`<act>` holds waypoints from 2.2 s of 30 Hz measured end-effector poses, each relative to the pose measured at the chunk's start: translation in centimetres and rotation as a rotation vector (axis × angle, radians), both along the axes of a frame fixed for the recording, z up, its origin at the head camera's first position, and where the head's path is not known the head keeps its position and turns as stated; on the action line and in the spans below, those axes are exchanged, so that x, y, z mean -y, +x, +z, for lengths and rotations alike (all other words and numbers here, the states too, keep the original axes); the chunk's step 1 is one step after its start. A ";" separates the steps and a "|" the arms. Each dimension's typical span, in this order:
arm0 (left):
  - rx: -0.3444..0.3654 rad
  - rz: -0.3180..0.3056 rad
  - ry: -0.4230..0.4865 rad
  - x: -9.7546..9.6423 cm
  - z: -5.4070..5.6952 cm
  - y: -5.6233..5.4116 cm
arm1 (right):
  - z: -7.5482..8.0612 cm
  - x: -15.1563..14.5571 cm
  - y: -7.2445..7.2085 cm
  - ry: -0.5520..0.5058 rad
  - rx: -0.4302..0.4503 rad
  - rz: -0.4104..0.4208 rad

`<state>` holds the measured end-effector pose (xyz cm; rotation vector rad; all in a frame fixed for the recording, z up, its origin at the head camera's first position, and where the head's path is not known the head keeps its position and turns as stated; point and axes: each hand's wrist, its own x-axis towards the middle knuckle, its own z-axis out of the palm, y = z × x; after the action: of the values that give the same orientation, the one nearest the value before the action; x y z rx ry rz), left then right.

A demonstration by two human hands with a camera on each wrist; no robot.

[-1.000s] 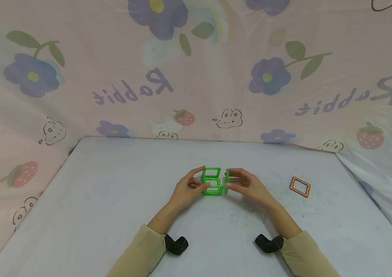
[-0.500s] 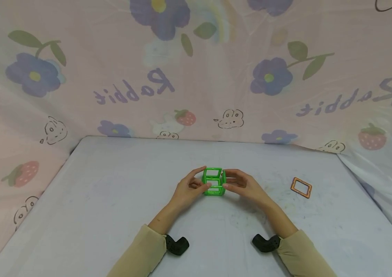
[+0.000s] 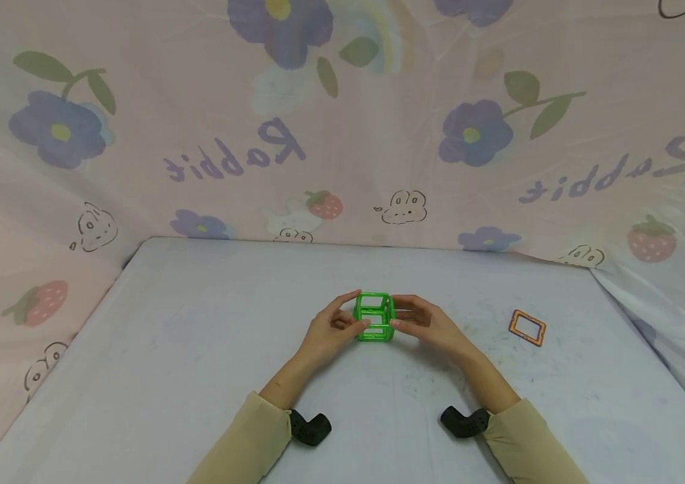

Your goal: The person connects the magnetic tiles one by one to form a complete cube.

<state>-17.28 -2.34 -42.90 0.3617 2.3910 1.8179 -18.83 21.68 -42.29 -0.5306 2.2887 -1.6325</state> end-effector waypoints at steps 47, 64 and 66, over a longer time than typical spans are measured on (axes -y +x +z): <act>-0.007 0.004 -0.043 0.0 0.2 0.2 | 0.4 1.4 0.2 0.027 0.092 -0.152; 0.006 0.044 -0.071 -0.1 0.1 0.1 | 0.8 2.0 0.7 -0.036 0.219 -0.268; 0.005 0.040 -0.072 -0.2 0.1 0.1 | 0.7 2.0 0.7 -0.026 0.207 -0.269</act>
<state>-17.15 -2.19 -42.79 0.3037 2.4697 1.7411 -18.11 19.67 -41.62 -0.0536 2.2616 -1.7455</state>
